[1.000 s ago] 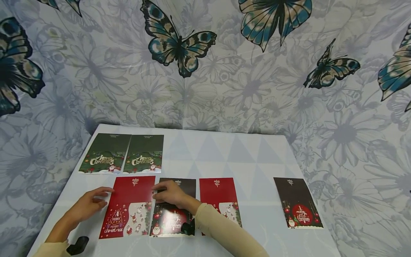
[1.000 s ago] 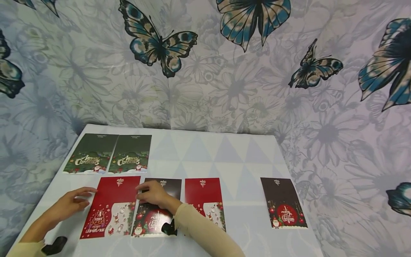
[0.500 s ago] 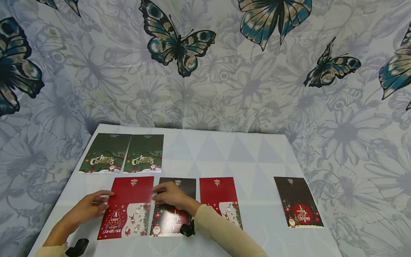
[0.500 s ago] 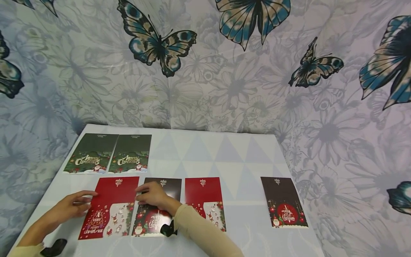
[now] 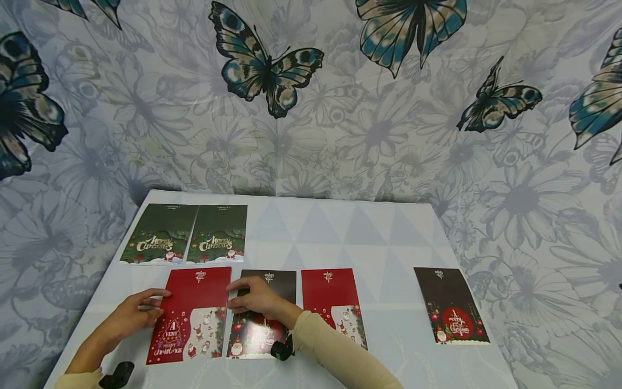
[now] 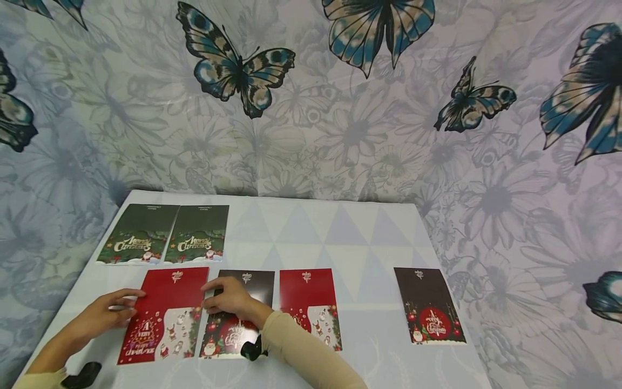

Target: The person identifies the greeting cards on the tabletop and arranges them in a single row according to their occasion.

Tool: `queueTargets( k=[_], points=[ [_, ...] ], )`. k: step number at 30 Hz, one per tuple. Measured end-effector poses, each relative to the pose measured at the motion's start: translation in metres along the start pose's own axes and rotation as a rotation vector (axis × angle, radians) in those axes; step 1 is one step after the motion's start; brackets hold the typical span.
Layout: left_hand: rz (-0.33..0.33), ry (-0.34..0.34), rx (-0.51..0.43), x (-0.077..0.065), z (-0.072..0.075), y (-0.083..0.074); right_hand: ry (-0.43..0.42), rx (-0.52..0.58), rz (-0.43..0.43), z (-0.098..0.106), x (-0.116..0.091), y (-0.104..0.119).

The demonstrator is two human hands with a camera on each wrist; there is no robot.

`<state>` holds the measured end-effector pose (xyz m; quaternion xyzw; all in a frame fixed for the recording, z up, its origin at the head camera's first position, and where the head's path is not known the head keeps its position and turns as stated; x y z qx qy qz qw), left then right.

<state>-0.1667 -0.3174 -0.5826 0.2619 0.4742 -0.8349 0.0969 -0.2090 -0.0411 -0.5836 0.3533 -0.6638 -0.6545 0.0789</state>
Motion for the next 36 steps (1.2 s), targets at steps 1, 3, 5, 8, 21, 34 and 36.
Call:
queueTargets(
  k=[1,3,5,8,21,34,36],
  points=[
    [-0.004,0.002,-0.004,-0.001,0.000,0.000,-0.004,-0.001,0.002,0.000,0.000,0.000],
    [-0.017,0.003,-0.007,-0.002,0.000,-0.001,-0.012,-0.005,0.008,0.000,0.001,0.000],
    [-0.033,-0.002,-0.001,-0.003,0.001,-0.003,-0.021,-0.012,0.014,0.000,0.001,0.000],
    [-0.048,-0.030,0.014,-0.003,0.003,-0.004,-0.026,-0.025,0.025,0.000,0.000,0.000],
    [-0.072,-0.084,0.056,0.001,0.005,-0.011,-0.052,-0.010,0.064,0.002,-0.001,0.005],
    [-0.115,-0.101,0.031,0.001,0.003,-0.021,-0.072,-0.082,0.081,0.010,-0.001,0.005],
    [-0.116,-0.108,0.030,0.003,0.002,-0.022,-0.079,-0.088,0.084,0.013,-0.001,0.006]
  ],
)
Point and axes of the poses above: each hand's wrist, its own x-axis towards the middle knuckle, its own z-axis out of the back of the hand, y = z × x, the point moved 5 cm from there along x, towards the middle knuckle
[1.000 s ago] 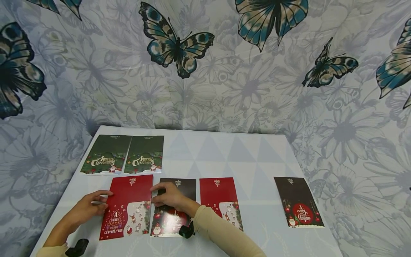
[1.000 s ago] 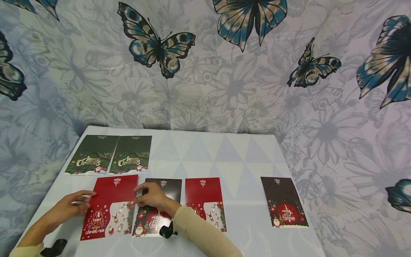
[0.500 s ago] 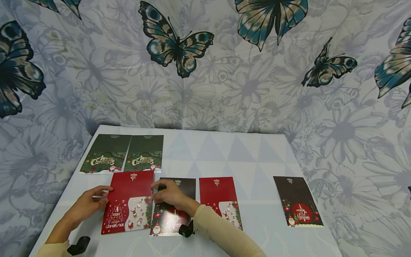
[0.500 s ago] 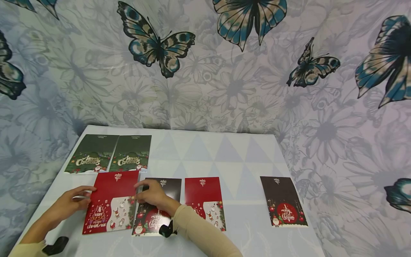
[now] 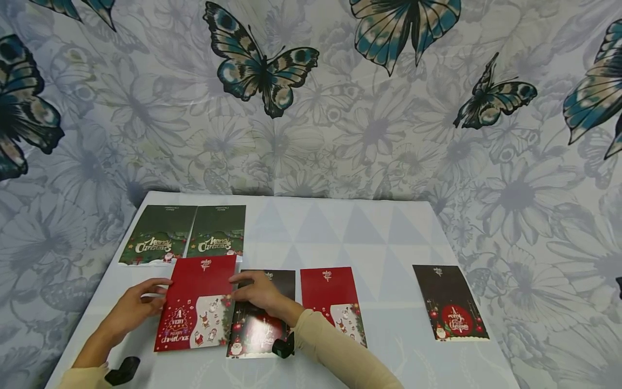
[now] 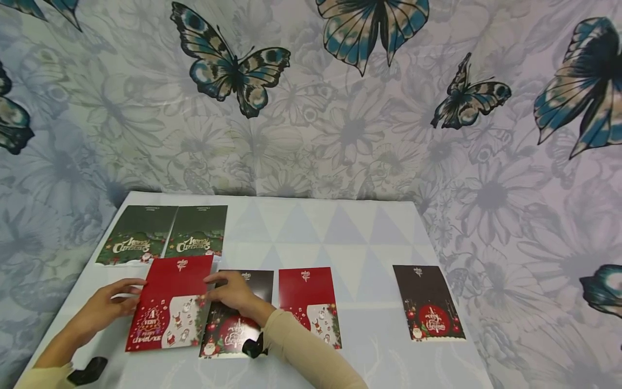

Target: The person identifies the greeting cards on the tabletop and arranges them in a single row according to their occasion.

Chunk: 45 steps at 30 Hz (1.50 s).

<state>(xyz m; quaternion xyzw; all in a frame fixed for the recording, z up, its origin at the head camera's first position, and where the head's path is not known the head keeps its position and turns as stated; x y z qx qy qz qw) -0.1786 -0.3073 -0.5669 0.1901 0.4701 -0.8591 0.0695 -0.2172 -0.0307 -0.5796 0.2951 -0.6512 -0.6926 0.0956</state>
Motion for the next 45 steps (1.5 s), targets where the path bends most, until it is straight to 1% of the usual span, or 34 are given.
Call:
queueTargets(
  k=[6,11,15,19,24,28,33,37,40,45],
  points=[
    [-0.032,-0.022,0.009,0.003,-0.004,-0.007,-0.033,-0.035,0.014,0.009,-0.001,0.002],
    [-0.055,-0.024,0.021,0.005,-0.008,-0.013,-0.048,-0.048,0.035,0.016,0.000,0.007],
    [-0.048,-0.032,0.055,0.006,-0.010,-0.017,-0.060,-0.033,0.046,0.022,-0.001,0.009],
    [-0.037,-0.041,0.078,0.007,-0.012,-0.022,-0.061,0.027,0.049,0.026,-0.001,0.010],
    [-0.048,-0.035,0.049,0.010,-0.017,-0.029,-0.071,0.091,0.058,0.032,0.001,0.009],
    [-0.080,-0.032,0.025,0.014,-0.022,-0.034,-0.089,0.091,0.062,0.039,0.001,0.006],
    [-0.118,-0.018,-0.021,0.017,-0.029,-0.041,-0.115,0.059,0.070,0.048,0.001,0.004],
    [-0.135,-0.009,-0.051,0.017,-0.035,-0.047,-0.133,0.052,0.085,0.054,-0.001,0.006],
    [-0.138,-0.008,-0.057,0.019,-0.038,-0.051,-0.145,0.062,0.089,0.058,-0.002,0.007],
    [-0.130,0.001,-0.067,0.023,-0.042,-0.052,-0.156,0.073,0.098,0.065,-0.001,0.007]
  ],
)
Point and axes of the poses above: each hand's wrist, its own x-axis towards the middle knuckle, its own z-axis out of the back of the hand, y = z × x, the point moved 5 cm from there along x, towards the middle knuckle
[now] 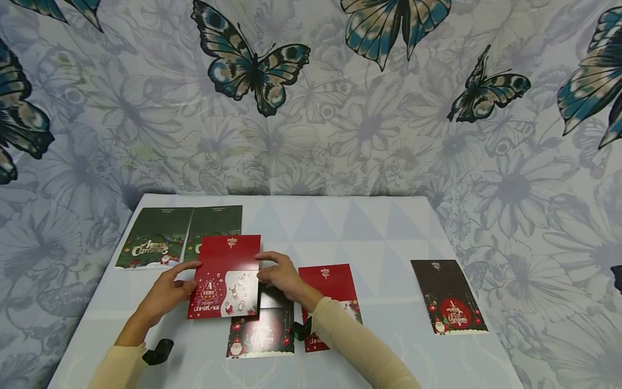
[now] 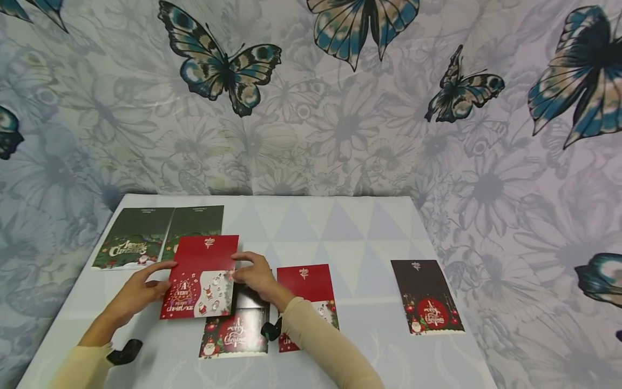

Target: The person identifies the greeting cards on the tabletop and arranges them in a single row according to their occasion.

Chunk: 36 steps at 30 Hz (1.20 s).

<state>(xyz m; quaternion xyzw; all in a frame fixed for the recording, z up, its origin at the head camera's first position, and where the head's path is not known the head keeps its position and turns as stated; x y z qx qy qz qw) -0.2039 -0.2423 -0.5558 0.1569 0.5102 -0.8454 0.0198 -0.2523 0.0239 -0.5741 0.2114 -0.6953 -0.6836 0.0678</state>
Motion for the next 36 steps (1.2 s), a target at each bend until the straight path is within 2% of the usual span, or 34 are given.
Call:
queueTargets(
  k=[8,12,17,21,24,28,33,36],
  points=[
    [-0.010,0.017,-0.003,0.010,-0.010,-0.007,-0.046,-0.019,0.045,0.018,0.003,0.006],
    [-0.045,-0.005,0.006,0.017,-0.018,-0.014,-0.084,-0.038,0.059,0.027,0.003,0.008],
    [-0.101,-0.055,-0.015,0.026,-0.025,-0.022,-0.125,-0.082,0.034,0.035,0.002,0.007],
    [-0.110,-0.104,-0.027,0.033,-0.029,-0.024,-0.116,-0.101,0.019,0.039,0.003,0.007],
    [-0.098,-0.112,-0.030,0.034,-0.032,-0.023,-0.101,-0.105,0.009,0.041,0.003,0.006],
    [-0.093,-0.078,-0.043,0.035,-0.038,-0.024,-0.111,-0.116,0.015,0.044,0.003,0.005],
    [-0.117,-0.004,-0.081,0.037,-0.045,-0.027,-0.152,-0.082,0.033,0.048,0.004,0.007],
    [-0.118,0.005,-0.089,0.039,-0.048,-0.029,-0.169,-0.066,0.038,0.050,0.003,0.009]
  ],
)
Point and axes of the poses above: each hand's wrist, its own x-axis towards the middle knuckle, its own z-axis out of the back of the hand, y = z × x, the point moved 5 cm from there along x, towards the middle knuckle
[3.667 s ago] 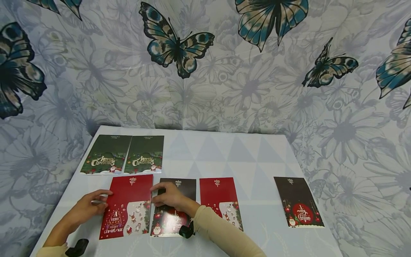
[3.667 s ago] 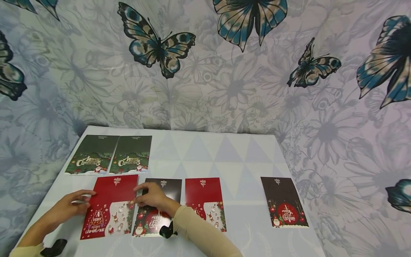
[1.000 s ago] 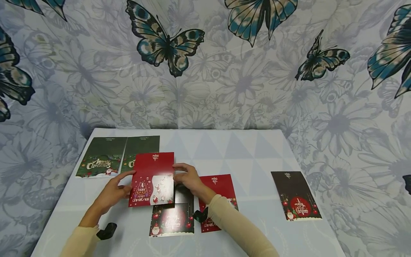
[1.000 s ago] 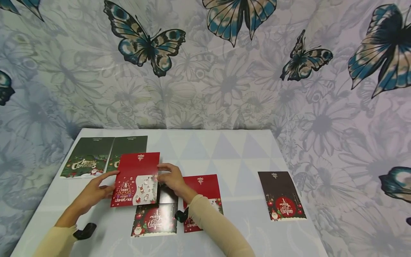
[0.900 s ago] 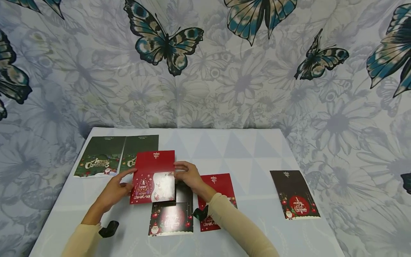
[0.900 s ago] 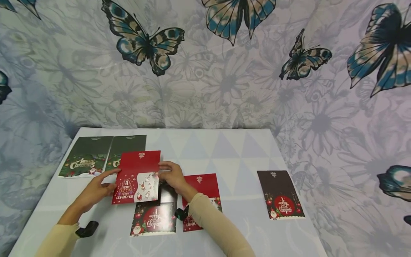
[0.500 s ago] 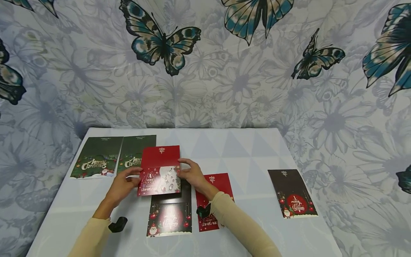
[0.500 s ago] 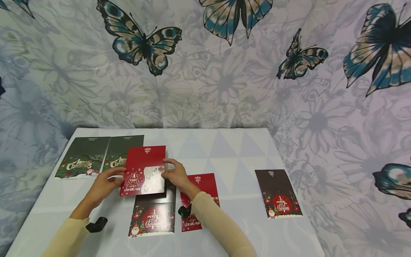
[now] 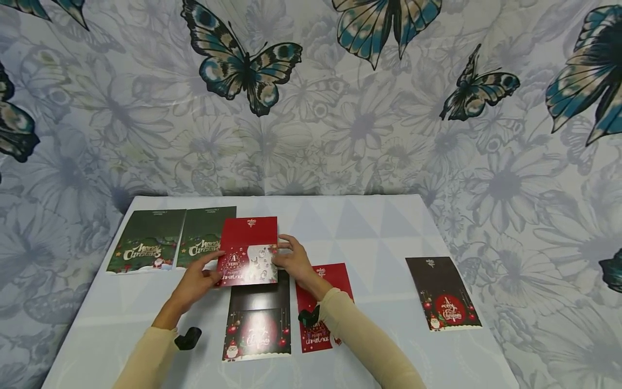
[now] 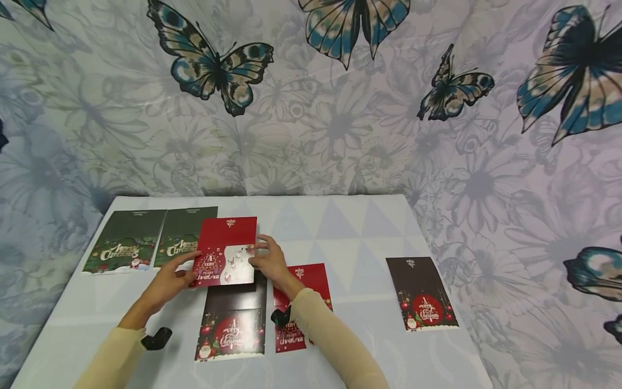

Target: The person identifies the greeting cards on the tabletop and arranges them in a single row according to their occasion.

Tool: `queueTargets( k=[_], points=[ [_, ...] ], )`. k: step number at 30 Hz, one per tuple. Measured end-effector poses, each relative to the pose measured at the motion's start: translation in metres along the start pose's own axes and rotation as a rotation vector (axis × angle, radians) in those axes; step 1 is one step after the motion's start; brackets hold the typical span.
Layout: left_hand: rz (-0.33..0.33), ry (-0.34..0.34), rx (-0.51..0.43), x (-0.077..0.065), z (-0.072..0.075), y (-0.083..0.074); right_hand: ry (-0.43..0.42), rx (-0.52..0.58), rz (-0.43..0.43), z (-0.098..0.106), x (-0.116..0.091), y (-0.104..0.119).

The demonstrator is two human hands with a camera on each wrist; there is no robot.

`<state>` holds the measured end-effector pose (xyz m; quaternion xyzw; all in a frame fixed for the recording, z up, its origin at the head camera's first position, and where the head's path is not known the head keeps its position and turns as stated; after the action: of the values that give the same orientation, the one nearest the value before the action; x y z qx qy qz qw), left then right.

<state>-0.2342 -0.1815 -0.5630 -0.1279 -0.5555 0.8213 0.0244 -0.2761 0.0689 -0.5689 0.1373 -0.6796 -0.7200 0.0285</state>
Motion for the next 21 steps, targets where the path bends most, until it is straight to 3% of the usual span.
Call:
queueTargets(
  k=[13,21],
  points=[
    [0.036,-0.095,0.024,0.016,-0.016,-0.006,-0.034,-0.051,-0.033,0.017,0.011,-0.005],
    [0.019,-0.167,0.033,0.024,-0.017,-0.008,-0.047,-0.073,-0.035,0.025,0.016,-0.004]
  ],
)
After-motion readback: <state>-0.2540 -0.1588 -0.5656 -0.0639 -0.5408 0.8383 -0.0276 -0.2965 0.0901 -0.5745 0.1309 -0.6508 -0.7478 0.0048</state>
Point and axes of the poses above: each hand's wrist, its own x-axis towards the middle knuckle, its own z-axis out of the back of the hand, y = z × x, the point moved 5 cm from there along x, towards the middle knuckle
